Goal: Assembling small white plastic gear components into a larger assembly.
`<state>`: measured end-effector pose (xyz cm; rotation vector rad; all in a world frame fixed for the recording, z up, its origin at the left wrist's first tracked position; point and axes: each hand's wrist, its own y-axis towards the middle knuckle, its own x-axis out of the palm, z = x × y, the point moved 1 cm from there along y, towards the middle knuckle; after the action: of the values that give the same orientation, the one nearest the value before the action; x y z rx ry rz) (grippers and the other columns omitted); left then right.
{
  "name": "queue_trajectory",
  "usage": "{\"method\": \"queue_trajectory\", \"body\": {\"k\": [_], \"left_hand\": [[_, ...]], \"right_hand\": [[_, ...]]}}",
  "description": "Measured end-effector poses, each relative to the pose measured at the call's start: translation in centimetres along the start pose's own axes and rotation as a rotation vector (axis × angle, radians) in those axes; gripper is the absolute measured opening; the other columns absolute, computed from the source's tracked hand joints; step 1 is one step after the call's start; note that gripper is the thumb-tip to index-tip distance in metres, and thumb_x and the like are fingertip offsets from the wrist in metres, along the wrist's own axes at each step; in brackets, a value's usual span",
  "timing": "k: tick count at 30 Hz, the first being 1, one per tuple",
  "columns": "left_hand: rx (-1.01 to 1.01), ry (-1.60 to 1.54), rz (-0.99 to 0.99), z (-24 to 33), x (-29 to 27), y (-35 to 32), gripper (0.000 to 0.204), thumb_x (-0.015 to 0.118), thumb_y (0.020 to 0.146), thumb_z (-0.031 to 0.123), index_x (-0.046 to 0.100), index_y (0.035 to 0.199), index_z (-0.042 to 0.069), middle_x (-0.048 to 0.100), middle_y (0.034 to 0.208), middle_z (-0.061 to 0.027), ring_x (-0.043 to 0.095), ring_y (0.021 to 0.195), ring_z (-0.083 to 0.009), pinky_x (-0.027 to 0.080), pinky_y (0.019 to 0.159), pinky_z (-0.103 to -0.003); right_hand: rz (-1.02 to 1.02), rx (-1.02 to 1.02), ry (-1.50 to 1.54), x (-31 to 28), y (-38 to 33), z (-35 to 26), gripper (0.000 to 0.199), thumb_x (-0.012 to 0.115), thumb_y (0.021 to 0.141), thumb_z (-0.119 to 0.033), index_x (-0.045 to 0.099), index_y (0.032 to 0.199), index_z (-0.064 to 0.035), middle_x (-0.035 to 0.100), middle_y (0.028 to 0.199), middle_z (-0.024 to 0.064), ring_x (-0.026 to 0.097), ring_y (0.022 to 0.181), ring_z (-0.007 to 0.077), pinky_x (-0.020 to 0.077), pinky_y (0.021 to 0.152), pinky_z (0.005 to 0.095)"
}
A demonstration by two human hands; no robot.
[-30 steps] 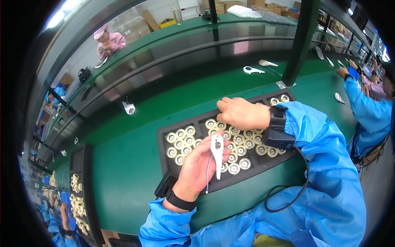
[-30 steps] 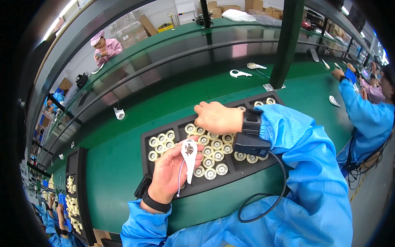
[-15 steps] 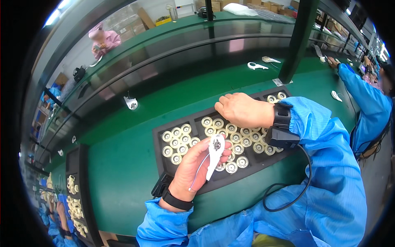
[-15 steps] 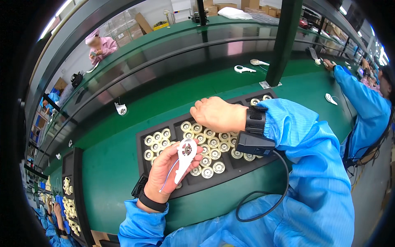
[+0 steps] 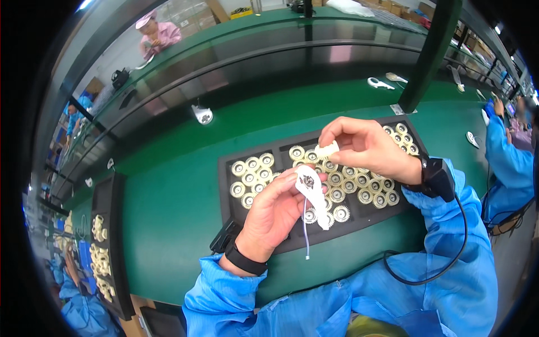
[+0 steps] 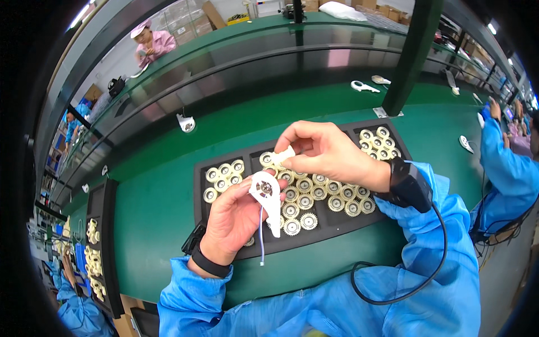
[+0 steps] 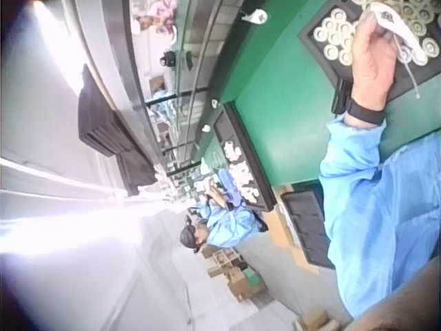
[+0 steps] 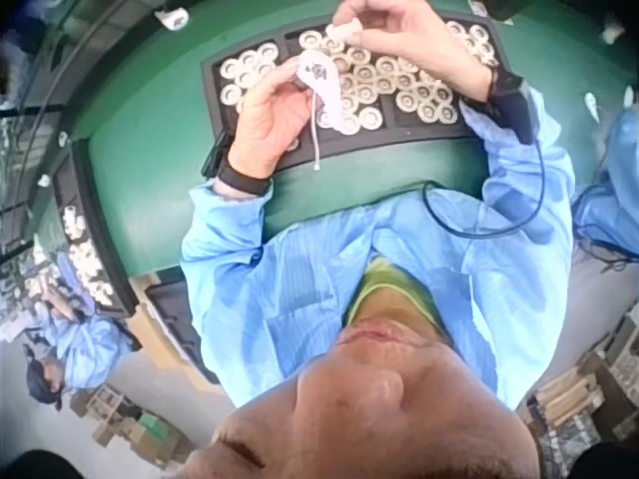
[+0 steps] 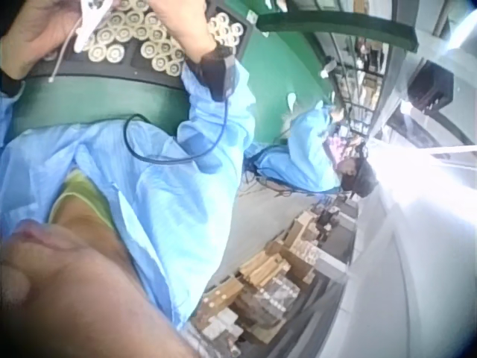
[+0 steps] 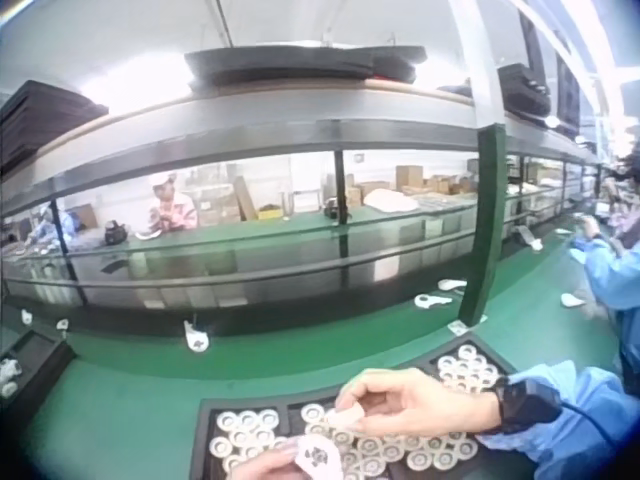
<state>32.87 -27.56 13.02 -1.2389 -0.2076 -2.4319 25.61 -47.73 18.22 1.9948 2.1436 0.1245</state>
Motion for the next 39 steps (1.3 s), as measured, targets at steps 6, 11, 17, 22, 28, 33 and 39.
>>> {"method": "queue_trajectory", "body": {"k": [6, 11, 17, 22, 28, 33, 39], "left_hand": [[0.028, 0.009, 0.014, 0.4, 0.3, 0.1, 0.043, 0.053, 0.092, 0.018, 0.046, 0.124, -0.008, 0.057, 0.116, -0.0196, 0.058, 0.107, -0.0306, 0.046, 0.097, -0.039], [0.07, 0.004, 0.003, 0.2, -0.2, 0.1, 0.043, 0.054, 0.09, 0.018, 0.047, 0.124, -0.008, 0.057, 0.118, -0.0188, 0.057, 0.108, -0.0308, 0.045, 0.098, -0.04], [0.093, 0.001, -0.02, 0.7, 0.2, -0.3, 0.046, 0.056, 0.089, 0.019, 0.046, 0.125, -0.008, 0.055, 0.121, -0.0186, 0.055, 0.112, -0.0288, 0.042, 0.1, -0.04], [0.119, 0.037, -0.02, 0.9, 0.3, -0.7, 0.044, 0.056, 0.09, 0.018, 0.046, 0.128, -0.004, 0.057, 0.117, -0.0121, 0.055, 0.112, -0.0221, 0.043, 0.099, -0.037], [0.081, 0.031, -0.03, 0.6, -0.3, -0.8, 0.037, 0.06, 0.089, 0.012, 0.051, 0.122, -0.003, 0.058, 0.116, -0.0112, 0.056, 0.109, -0.02, 0.044, 0.099, -0.036], [0.07, 0.028, 0.01, 0.7, -0.4, -1.0, 0.03, 0.06, 0.089, 0.009, 0.053, 0.116, -0.001, 0.058, 0.114, -0.0107, 0.056, 0.108, -0.0194, 0.044, 0.099, -0.036], [0.061, 0.032, 0.02, 1.1, -0.6, -1.6, 0.029, 0.061, 0.088, 0.01, 0.053, 0.114, 0.0, 0.058, 0.111, -0.0095, 0.056, 0.107, -0.0185, 0.044, 0.099, -0.036]], "right_hand": [[0.046, 0.147, 0.27, 1.5, -0.3, 0.5, 0.017, 0.063, 0.084, 0.001, 0.055, 0.099, -0.0008, 0.054, 0.11, 0.0078, 0.055, 0.105, 0.0151, 0.0455, 0.093, 0.0312], [0.014, -0.102, -0.242, 1.2, -0.5, 1.7, 0.038, 0.064, 0.085, -0.006, 0.054, 0.121, 0.0004, 0.054, 0.111, 0.0077, 0.05, 0.114, 0.0173, 0.0445, 0.092, 0.0322], [-0.034, -0.138, -0.352, 1.5, -0.8, 1.3, 0.04, 0.064, 0.084, -0.005, 0.055, 0.123, -0.0015, 0.053, 0.112, 0.0087, 0.051, 0.115, 0.0198, 0.0455, 0.093, 0.0328], [0.043, -0.073, 0.067, 2.3, -0.8, 0.9, 0.04, 0.067, 0.082, -0.003, 0.056, 0.12, -0.0005, 0.054, 0.114, 0.0093, 0.054, 0.111, 0.0194, 0.047, 0.089, 0.0316], [-0.019, -0.094, -0.138, 2.3, -0.6, 1.2, 0.037, 0.072, 0.079, -0.007, 0.06, 0.114, -0.0004, 0.054, 0.114, 0.0096, 0.055, 0.106, 0.0179, 0.0466, 0.089, 0.0312], [-0.009, -0.117, -0.236, 2.7, -0.5, 0.7, 0.038, 0.074, 0.076, -0.009, 0.062, 0.111, -0.0007, 0.055, 0.11, 0.009, 0.055, 0.101, 0.0171, 0.0463, 0.087, 0.0302], [0.031, -0.257, -0.477, 3.5, -0.3, 0.0, 0.039, 0.079, 0.07, -0.014, 0.065, 0.104, -0.0014, 0.06, 0.101, 0.0091, 0.057, 0.096, 0.0198, 0.0457, 0.084, 0.031]]}}
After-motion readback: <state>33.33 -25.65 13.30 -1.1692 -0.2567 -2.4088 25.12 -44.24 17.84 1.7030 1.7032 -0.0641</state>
